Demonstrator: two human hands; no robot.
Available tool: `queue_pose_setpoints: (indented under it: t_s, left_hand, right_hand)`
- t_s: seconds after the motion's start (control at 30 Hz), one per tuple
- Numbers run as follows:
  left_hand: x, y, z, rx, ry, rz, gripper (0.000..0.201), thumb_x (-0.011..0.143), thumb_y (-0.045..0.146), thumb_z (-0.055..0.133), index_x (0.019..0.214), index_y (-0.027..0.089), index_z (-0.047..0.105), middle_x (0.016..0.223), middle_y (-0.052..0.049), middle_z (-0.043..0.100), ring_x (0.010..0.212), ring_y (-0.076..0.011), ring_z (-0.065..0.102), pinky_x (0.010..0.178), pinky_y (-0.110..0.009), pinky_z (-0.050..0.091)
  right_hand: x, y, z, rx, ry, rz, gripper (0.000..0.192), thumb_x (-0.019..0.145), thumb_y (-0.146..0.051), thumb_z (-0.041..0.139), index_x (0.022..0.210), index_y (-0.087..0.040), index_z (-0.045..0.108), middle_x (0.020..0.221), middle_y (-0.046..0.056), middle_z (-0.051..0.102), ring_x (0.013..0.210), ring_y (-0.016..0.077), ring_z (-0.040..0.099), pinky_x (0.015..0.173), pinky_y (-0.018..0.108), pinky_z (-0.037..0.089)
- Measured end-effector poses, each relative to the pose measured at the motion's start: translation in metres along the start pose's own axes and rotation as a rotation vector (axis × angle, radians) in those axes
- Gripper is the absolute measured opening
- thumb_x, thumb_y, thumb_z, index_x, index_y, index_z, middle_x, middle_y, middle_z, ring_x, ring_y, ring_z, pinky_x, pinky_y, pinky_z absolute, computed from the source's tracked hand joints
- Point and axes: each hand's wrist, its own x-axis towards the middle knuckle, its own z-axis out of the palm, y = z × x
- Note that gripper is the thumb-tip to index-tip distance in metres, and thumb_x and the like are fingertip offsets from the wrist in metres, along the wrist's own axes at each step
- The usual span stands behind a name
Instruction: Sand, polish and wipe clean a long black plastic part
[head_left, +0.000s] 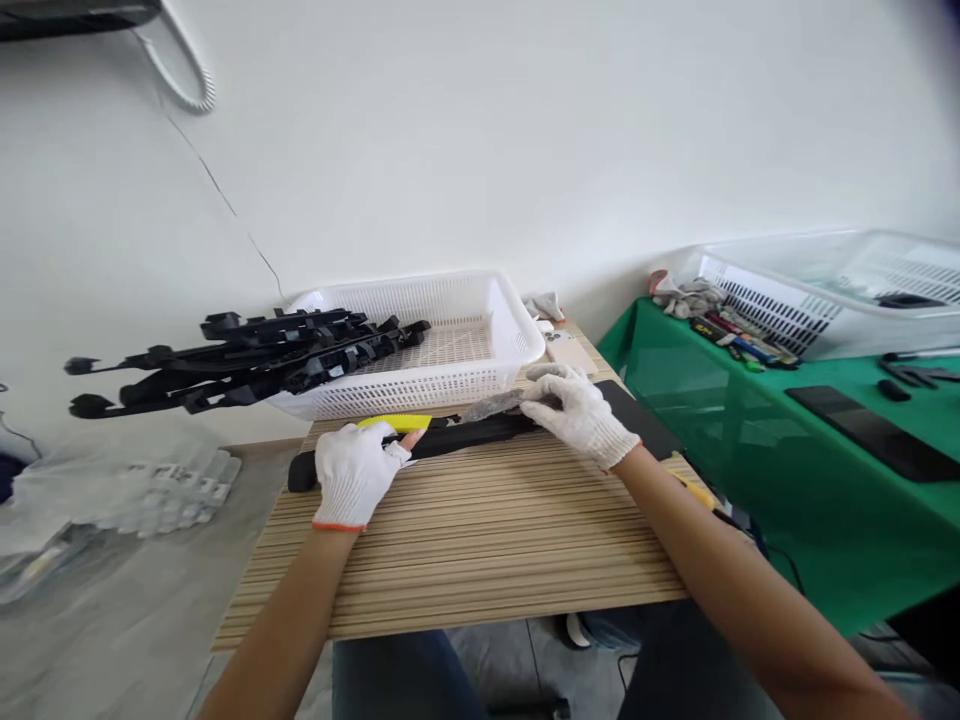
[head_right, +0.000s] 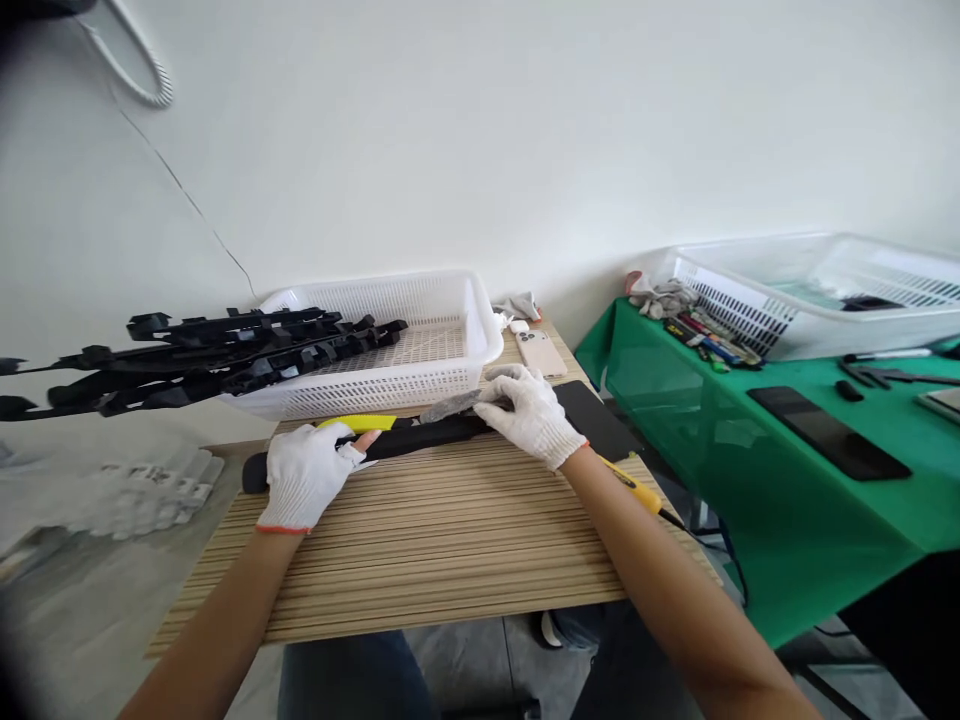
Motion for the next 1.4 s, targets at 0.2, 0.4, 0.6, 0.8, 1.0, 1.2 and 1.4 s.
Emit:
queue_pose_setpoints:
  t_s: [0.2, 0.4, 0.6, 0.8, 1.0, 1.2, 1.4]
  left_hand:
    - [0.001, -0.004, 0.001, -0.021, 0.020, -0.069, 0.074, 0.092, 0.074, 0.032, 0.087, 0.018, 0.081, 0.065, -0.016, 0.069, 0.067, -0.0317, 0.064, 0.060, -0.036, 0.026]
    - [0.001, -0.009, -0.001, -0.061, 0.063, 0.008, 0.064, 0.091, 0.070, 0.042, 0.085, 0.019, 0.081, 0.063, -0.013, 0.068, 0.066, -0.0294, 0.063, 0.062, -0.037, 0.030]
    - [-0.003, -0.010, -0.003, -0.137, 0.294, 0.133, 0.059, 0.087, 0.070, 0.053, 0.070, 0.019, 0.076, 0.055, -0.008, 0.065, 0.061, -0.0254, 0.060, 0.060, -0.036, 0.028]
    - [-0.001, -0.012, 0.002, -0.123, 0.334, 0.012, 0.069, 0.089, 0.074, 0.046, 0.071, 0.015, 0.078, 0.053, -0.010, 0.062, 0.057, -0.0246, 0.058, 0.058, -0.035, 0.027]
    - [0.001, -0.010, 0.002, -0.070, 0.219, -0.098, 0.071, 0.089, 0.075, 0.042, 0.077, 0.016, 0.080, 0.058, -0.012, 0.066, 0.062, -0.0273, 0.060, 0.060, -0.035, 0.028]
    - [0.001, -0.008, 0.001, -0.038, 0.153, -0.155, 0.072, 0.089, 0.075, 0.040, 0.083, 0.016, 0.081, 0.062, -0.014, 0.068, 0.066, -0.0288, 0.061, 0.061, -0.035, 0.028]
    - [0.001, -0.009, 0.002, -0.061, 0.157, -0.154, 0.069, 0.089, 0.074, 0.042, 0.080, 0.018, 0.080, 0.062, -0.014, 0.068, 0.066, -0.0291, 0.062, 0.061, -0.035, 0.027]
  right_hand:
    - [0.002, -0.008, -0.009, 0.041, 0.113, -0.048, 0.018, 0.086, -0.033, 0.062, 0.070, -0.025, 0.062, 0.092, 0.005, 0.069, 0.094, 0.0244, 0.063, 0.091, 0.046, 0.048]
    - [0.003, 0.002, -0.014, -0.165, 0.511, 0.095, 0.018, 0.090, -0.039, 0.063, 0.083, -0.025, 0.071, 0.097, 0.007, 0.072, 0.099, 0.0266, 0.064, 0.093, 0.046, 0.049]
    - [0.005, 0.012, -0.017, -0.147, 0.350, -0.032, 0.018, 0.089, -0.040, 0.066, 0.087, -0.026, 0.076, 0.094, 0.005, 0.074, 0.088, 0.0236, 0.069, 0.080, 0.040, 0.056]
    - [0.004, 0.009, -0.019, -0.084, 0.346, -0.213, 0.015, 0.092, -0.036, 0.065, 0.088, -0.028, 0.078, 0.089, 0.003, 0.074, 0.083, 0.0200, 0.070, 0.075, 0.035, 0.058]
    - [0.002, 0.003, -0.019, -0.028, 0.369, -0.257, 0.014, 0.092, -0.036, 0.066, 0.094, -0.028, 0.078, 0.093, 0.003, 0.074, 0.089, 0.0210, 0.070, 0.081, 0.037, 0.058]
    - [0.000, -0.007, -0.022, 0.093, 0.333, -0.090, 0.019, 0.088, -0.040, 0.065, 0.084, -0.025, 0.077, 0.089, 0.004, 0.075, 0.089, 0.0228, 0.070, 0.083, 0.040, 0.057]
    - [-0.001, -0.009, -0.017, 0.347, 0.018, 0.299, 0.042, 0.093, -0.045, 0.050, 0.124, -0.022, 0.070, 0.063, 0.001, 0.066, 0.056, 0.0175, 0.063, 0.056, 0.033, 0.055]
